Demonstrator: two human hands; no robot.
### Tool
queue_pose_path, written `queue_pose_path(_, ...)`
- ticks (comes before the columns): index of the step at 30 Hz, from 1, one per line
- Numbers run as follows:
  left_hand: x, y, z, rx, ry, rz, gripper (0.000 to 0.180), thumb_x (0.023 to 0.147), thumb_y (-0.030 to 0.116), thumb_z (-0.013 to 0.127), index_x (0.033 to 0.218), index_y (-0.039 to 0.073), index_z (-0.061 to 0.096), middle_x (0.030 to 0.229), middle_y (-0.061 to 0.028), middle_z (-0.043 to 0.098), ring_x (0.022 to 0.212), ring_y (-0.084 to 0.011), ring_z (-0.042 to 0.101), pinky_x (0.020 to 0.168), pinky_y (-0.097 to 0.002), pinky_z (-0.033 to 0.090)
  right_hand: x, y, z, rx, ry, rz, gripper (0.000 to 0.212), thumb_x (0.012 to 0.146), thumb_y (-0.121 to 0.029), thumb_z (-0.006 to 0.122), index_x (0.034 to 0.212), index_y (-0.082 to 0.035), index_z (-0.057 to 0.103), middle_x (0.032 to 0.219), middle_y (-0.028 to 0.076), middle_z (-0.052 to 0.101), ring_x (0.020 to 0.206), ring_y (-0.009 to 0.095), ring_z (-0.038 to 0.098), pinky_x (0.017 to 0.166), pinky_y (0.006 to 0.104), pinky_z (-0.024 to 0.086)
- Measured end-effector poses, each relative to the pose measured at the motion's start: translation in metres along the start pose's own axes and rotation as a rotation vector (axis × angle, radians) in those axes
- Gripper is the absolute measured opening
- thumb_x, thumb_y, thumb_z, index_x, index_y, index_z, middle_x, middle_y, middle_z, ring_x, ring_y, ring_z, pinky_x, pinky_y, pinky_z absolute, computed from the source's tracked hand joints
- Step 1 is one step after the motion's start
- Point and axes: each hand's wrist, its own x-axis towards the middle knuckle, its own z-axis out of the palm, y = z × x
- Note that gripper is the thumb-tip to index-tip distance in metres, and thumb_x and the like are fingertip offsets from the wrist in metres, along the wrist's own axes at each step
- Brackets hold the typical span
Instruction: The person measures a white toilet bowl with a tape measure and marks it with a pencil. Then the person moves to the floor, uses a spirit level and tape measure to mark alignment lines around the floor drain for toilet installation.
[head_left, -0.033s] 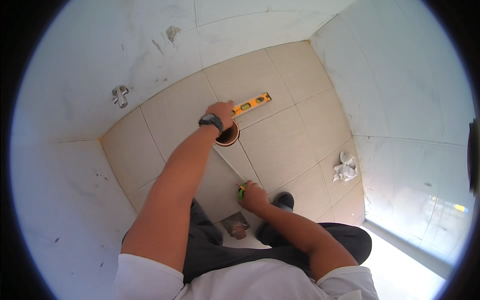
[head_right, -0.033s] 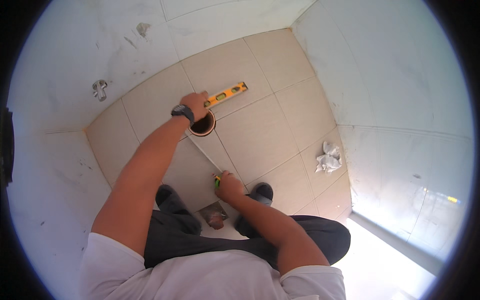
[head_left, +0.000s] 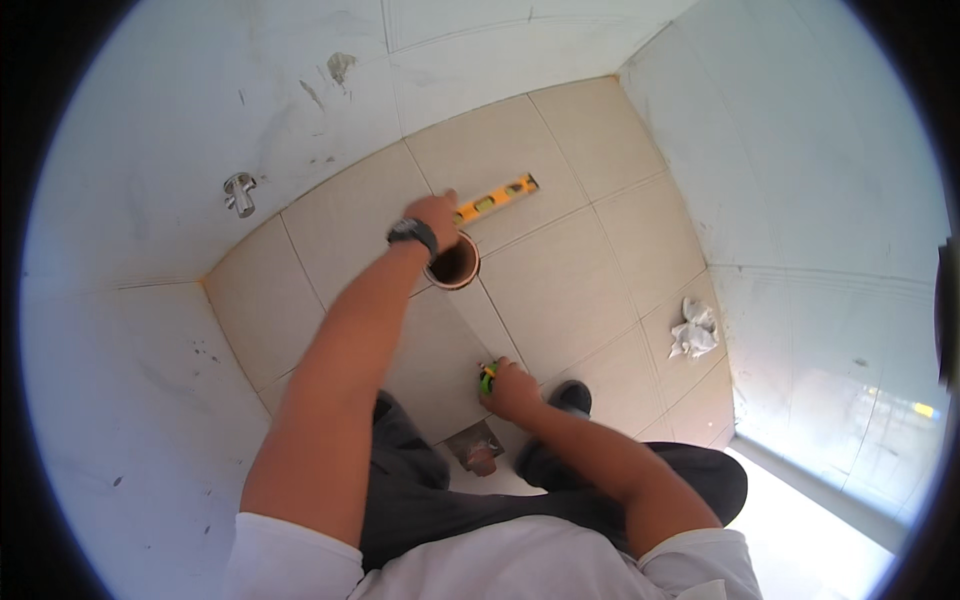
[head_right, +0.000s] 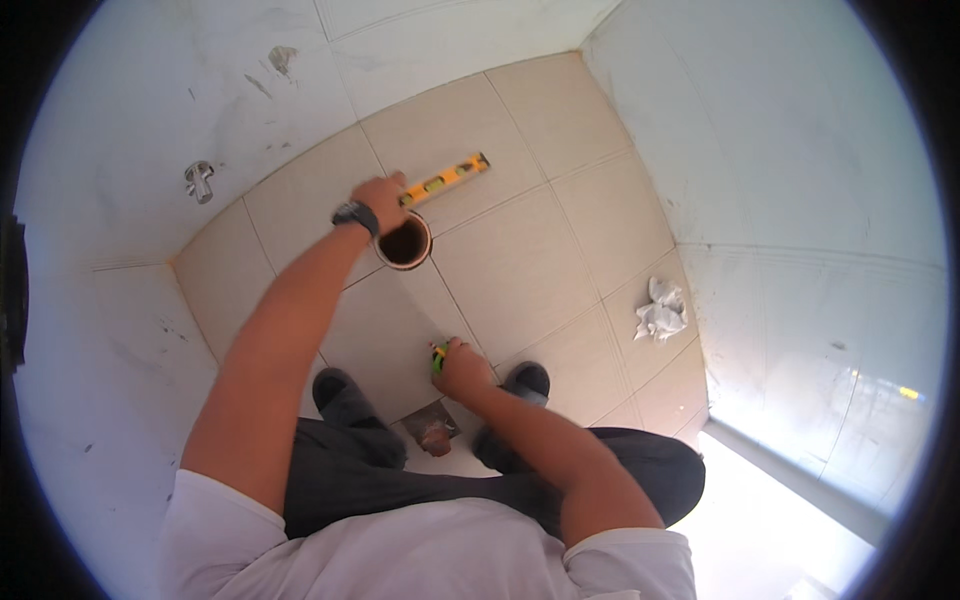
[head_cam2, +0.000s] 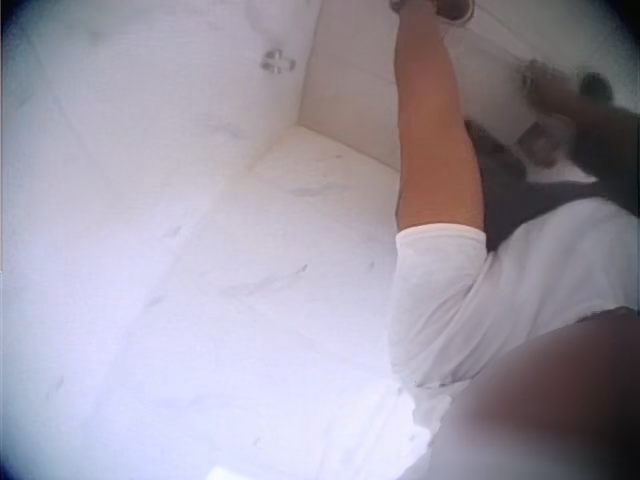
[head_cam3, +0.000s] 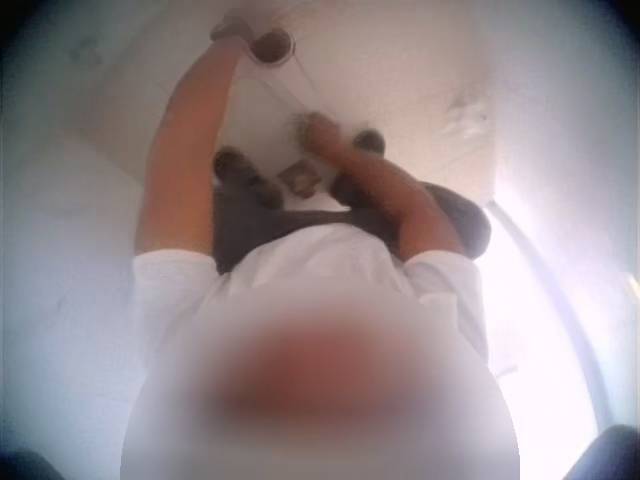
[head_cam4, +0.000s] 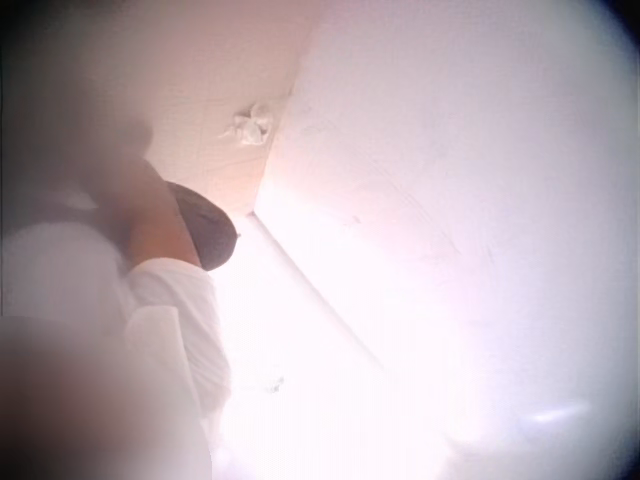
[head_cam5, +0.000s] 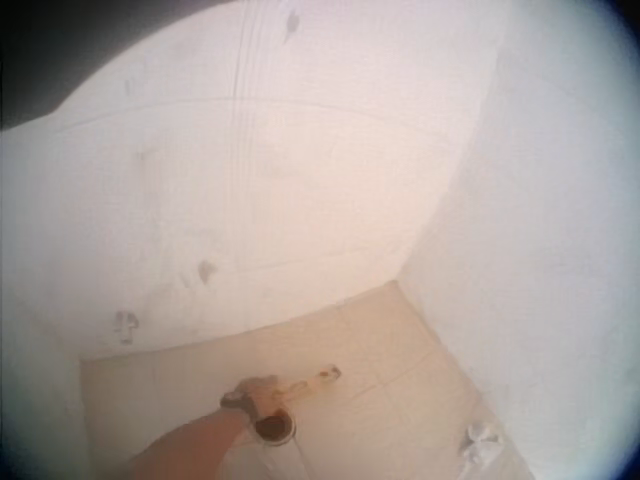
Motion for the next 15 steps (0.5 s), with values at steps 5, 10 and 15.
queue_pose_path(5,-0.015,-0.07,-0.076,0.294,-0.181,-0.101,0.025,0.074,0.016,0.068,0.094,0.001,0.072,0.096,-0.0222,0.073,0.09,-0.0369,0.072,0.08,-0.0445,0.058,0.019,0.042,-0.029,0.129,-0.113,-0.267,0.08,0.073,-0.043,0.082,0.128,0.002,0.045,0.103,0.023,0.067,0.096,0.042,0.067,0.087,0.0478,0.053)
queue_pose_path(10,-0.119,-0.153,-0.063,0.406,-0.559,-0.308,0.024,0.071,0.024,0.071,0.08,0.004,0.077,0.083,-0.0151,0.076,0.073,-0.0247,0.074,0.071,-0.0394,0.059,0.038,0.073,-0.101,0.34,-0.36,-0.516,0.078,0.077,-0.044,0.078,0.135,-0.003,0.047,0.104,0.019,0.067,0.091,0.031,0.068,0.073,0.0399,0.054)
queue_pose_path(15,-0.253,-0.196,0.038,0.213,-0.816,-0.601,0.039,0.079,0.039,0.07,0.081,0.001,0.075,0.078,-0.0139,0.073,0.077,-0.0248,0.073,0.069,-0.0376,0.059,0.026,0.075,-0.161,0.824,-0.698,-0.33,0.057,0.092,-0.051,0.06,0.129,-0.008,0.055,0.096,0.009,0.068,0.063,0.013,0.061,0.049,0.0243,0.042)
